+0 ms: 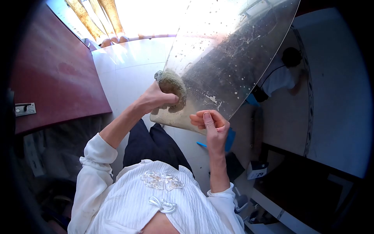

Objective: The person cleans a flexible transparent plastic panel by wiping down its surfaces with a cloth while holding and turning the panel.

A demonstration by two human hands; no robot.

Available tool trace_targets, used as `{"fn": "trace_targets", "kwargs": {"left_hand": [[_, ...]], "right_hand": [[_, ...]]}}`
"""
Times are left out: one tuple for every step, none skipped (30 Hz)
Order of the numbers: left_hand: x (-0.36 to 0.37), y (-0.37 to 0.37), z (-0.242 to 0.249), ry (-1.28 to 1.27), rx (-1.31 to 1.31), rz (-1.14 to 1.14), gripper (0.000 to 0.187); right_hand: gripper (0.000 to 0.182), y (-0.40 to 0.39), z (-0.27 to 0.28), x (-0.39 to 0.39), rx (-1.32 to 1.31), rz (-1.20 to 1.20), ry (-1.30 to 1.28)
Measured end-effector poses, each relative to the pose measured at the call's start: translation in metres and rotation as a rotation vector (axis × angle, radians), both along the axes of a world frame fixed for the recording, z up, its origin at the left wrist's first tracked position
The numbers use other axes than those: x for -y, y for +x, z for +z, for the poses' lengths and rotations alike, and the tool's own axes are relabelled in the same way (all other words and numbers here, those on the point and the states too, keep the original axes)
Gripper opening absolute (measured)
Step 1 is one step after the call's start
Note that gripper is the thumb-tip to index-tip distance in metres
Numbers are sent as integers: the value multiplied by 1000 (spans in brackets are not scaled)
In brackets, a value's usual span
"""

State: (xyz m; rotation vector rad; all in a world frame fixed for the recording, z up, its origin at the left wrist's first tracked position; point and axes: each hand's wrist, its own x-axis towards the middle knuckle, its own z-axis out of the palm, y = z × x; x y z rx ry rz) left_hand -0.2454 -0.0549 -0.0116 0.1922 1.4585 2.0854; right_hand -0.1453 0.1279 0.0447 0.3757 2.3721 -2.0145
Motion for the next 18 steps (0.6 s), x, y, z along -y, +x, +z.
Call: {"fn": "trace_targets", "kwargs": {"left_hand": [[2,0,0,11,1,-21,25],[5,0,-1,22,3,-42,25],[6,1,3,22,3,-38,25],[8,1,6,-11,6,-47,24],[9,1,10,-45,10,-58,23],[10,1,12,-44,12,-56,23],[9,0,14,-100,26,-48,22],[9,-1,15,-156,39,-41,22],[11,-2,9,-153,39,-39,22],[10,-3,0,-121,0,-29,22],[10,-3,-6,-90,-38,-18,21],[11,-4,-7,-89,-39,-14,21],[13,-5,-8,-52,-15,-29,21],[13,-5,-8,-16,8,-43,21],[14,-6,-1,-12,5,-37,21],[16,-4,11,-44,58,-38,24],[18,-4,18,-76,113,-39,28],[18,-4,12,-74,115,-32,28]], "right_hand": [[26,0,-1,-1,-1,3,2],[26,-1,-3,-1,5,3,-5],[26,-1,-5,-1,13,2,-14],[26,-1,-5,0,14,6,-14],[26,-2,-5,2,13,6,-15],[26,-2,-5,3,11,4,-15],[26,-2,-5,3,13,6,-14],[26,-3,-6,3,6,7,-18],[26,-3,-8,6,-4,9,-20],[26,-3,-9,5,-5,11,-19],[30,-3,-10,4,5,20,-44],[33,-2,-12,3,14,30,-67],[33,-2,-14,0,13,34,-66],[40,-1,-16,-5,-2,123,-164],[47,-3,-17,-8,-18,215,-260],[47,-5,-13,-4,-19,222,-256],[53,-7,-8,3,2,205,-591],[56,-10,-8,6,15,198,-759]]}}
